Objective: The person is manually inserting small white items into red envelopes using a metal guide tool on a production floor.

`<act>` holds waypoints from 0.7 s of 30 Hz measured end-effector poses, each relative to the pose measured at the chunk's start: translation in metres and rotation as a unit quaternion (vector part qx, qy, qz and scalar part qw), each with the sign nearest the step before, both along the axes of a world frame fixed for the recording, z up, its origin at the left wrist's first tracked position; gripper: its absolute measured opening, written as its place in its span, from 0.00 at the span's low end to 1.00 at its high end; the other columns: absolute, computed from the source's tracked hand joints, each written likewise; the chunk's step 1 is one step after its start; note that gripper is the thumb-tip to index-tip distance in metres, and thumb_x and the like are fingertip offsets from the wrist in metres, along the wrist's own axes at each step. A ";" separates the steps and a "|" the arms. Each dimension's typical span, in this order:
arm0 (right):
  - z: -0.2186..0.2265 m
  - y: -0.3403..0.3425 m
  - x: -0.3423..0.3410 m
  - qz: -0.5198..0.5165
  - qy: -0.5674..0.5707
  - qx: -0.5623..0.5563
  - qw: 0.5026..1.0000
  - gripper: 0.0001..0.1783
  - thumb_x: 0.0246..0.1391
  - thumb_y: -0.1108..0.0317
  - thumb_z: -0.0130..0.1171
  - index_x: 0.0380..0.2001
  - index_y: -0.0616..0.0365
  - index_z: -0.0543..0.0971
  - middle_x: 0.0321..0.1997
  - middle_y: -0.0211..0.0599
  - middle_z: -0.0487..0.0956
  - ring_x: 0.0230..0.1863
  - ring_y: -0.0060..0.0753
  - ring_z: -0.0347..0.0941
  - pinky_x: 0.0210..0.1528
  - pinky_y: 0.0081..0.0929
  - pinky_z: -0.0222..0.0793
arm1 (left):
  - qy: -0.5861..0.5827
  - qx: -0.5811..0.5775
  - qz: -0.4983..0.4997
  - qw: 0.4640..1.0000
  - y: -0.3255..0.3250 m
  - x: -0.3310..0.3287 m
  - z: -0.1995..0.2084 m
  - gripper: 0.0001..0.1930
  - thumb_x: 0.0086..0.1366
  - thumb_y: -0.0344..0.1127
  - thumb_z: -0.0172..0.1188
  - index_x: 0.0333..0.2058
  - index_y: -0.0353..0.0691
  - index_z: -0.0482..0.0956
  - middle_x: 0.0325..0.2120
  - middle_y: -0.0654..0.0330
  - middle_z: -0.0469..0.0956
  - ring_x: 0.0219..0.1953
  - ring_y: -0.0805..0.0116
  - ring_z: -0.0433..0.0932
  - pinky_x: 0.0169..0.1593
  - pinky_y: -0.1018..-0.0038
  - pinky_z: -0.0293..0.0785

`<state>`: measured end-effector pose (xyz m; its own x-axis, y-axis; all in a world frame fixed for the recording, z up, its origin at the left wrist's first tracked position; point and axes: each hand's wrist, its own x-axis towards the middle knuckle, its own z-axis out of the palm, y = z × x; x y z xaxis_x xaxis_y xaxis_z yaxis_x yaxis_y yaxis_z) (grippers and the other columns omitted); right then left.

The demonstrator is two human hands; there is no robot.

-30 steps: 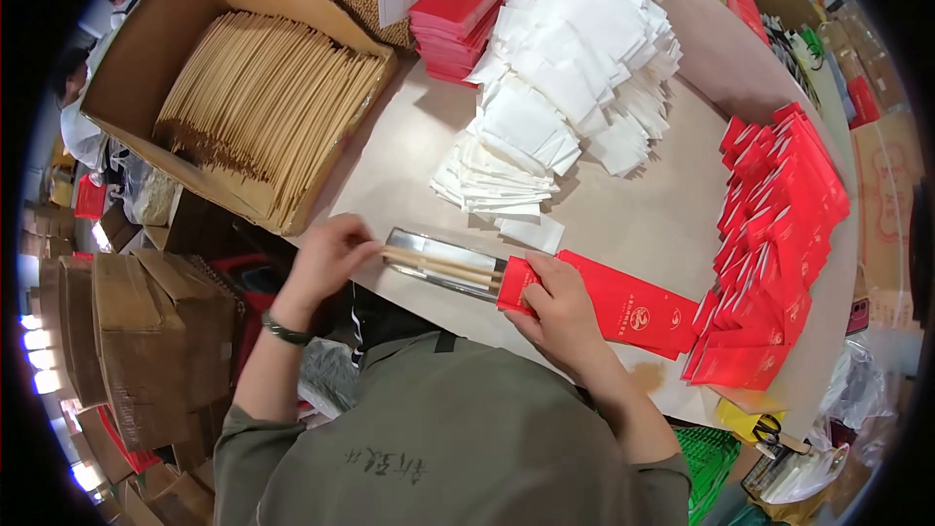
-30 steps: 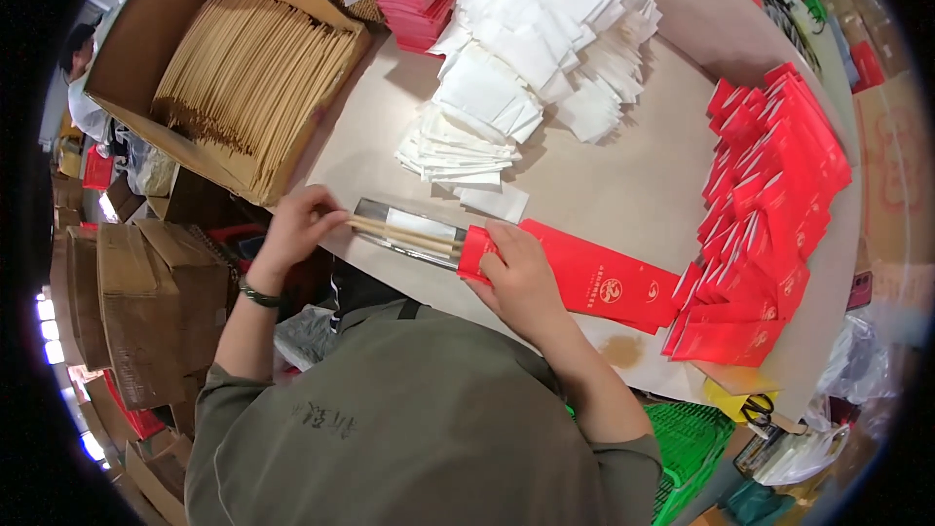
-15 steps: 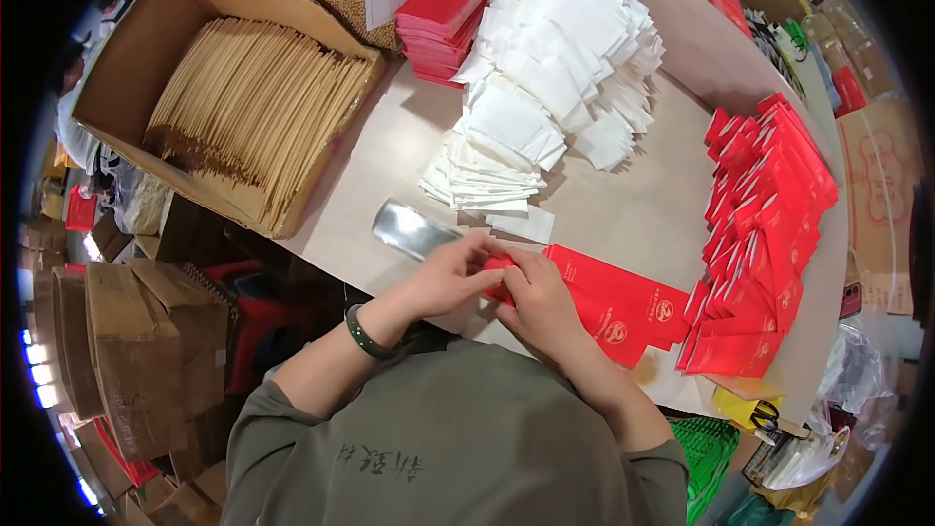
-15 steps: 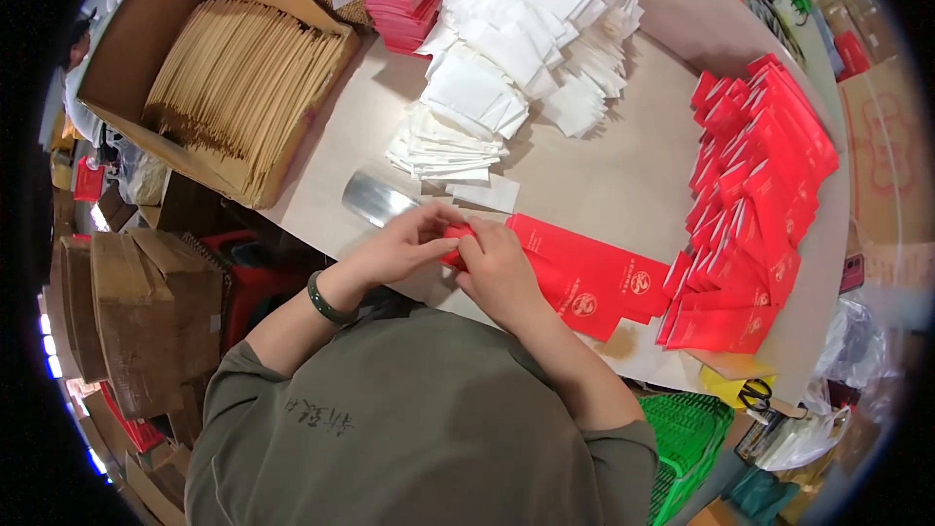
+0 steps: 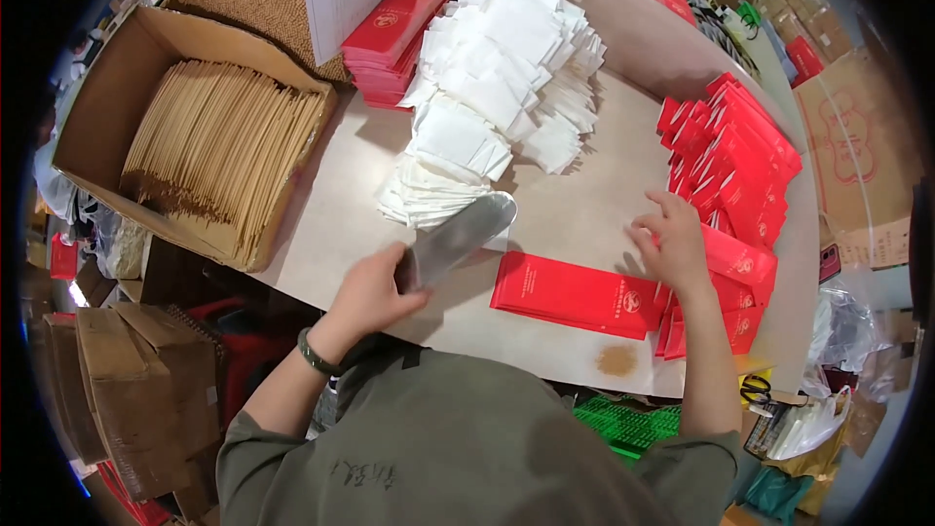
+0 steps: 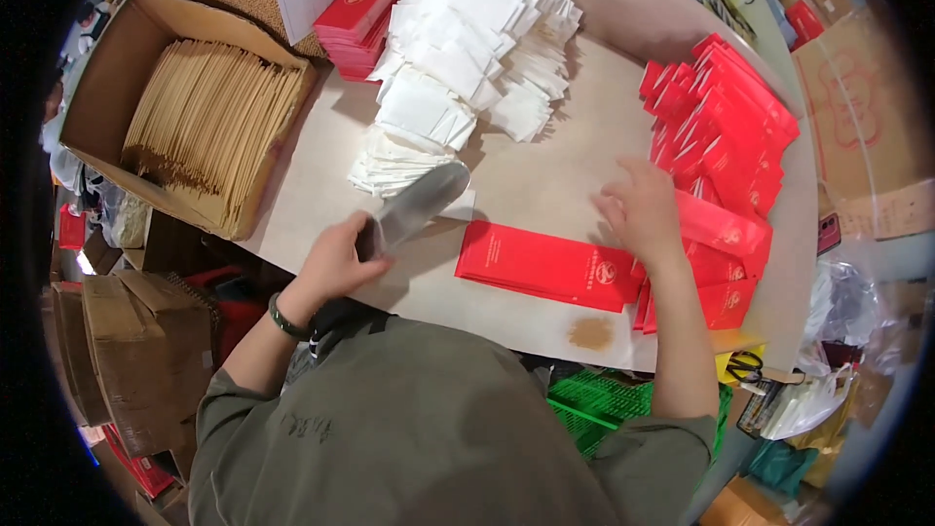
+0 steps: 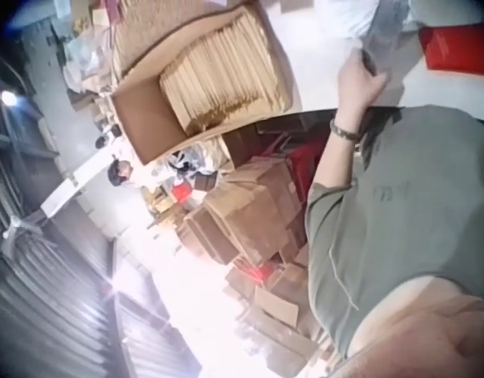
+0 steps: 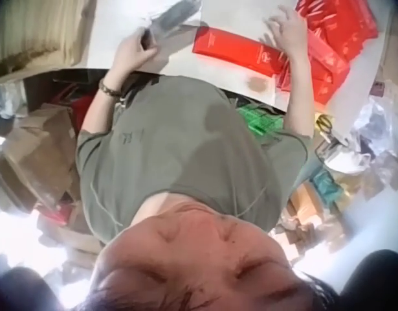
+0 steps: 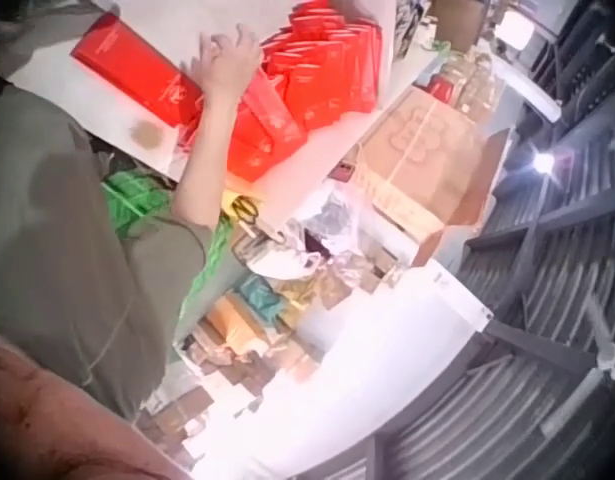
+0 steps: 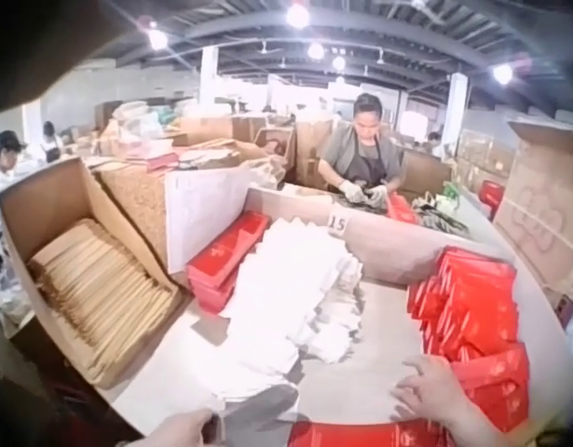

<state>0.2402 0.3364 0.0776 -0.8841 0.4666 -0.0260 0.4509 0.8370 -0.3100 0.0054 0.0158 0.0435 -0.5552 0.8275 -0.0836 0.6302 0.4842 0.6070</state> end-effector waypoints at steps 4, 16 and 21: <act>-0.036 -0.073 0.003 0.196 0.023 -0.078 0.977 0.28 0.40 0.54 0.75 0.39 0.63 0.78 0.53 0.54 0.73 0.57 0.57 0.68 0.57 0.49 0.65 | -0.328 0.027 -0.168 0.929 0.017 0.032 -0.001 0.21 0.49 0.38 0.68 0.39 0.33 0.74 0.34 0.52 0.78 0.35 0.57 0.78 0.43 0.67 0.75; -0.048 -0.147 -0.059 -0.031 -0.122 -0.138 0.982 0.16 0.58 0.56 0.60 0.32 0.61 0.76 0.29 0.46 0.80 0.32 0.52 0.77 0.34 0.46 0.70 | 0.001 0.001 -0.022 1.000 -0.015 0.013 -0.022 0.29 0.51 0.37 0.71 0.52 0.39 0.72 0.38 0.52 0.75 0.38 0.50 0.78 0.41 0.62 0.76; -0.063 -0.148 -0.065 -0.085 -0.014 -0.154 0.984 0.15 0.55 0.59 0.60 0.24 0.61 0.77 0.22 0.45 0.78 0.29 0.51 0.77 0.33 0.46 0.70 | -0.010 -0.025 -0.071 0.997 -0.030 -0.001 -0.013 0.37 0.49 0.39 0.74 0.59 0.43 0.70 0.41 0.54 0.75 0.41 0.51 0.78 0.42 0.63 0.76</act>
<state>0.1748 0.1888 0.0149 -0.7915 0.5734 -0.2118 0.5874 0.6175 -0.5232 0.0045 -0.0143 0.0304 -0.4304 0.8923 -0.1366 0.6830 0.4208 0.5970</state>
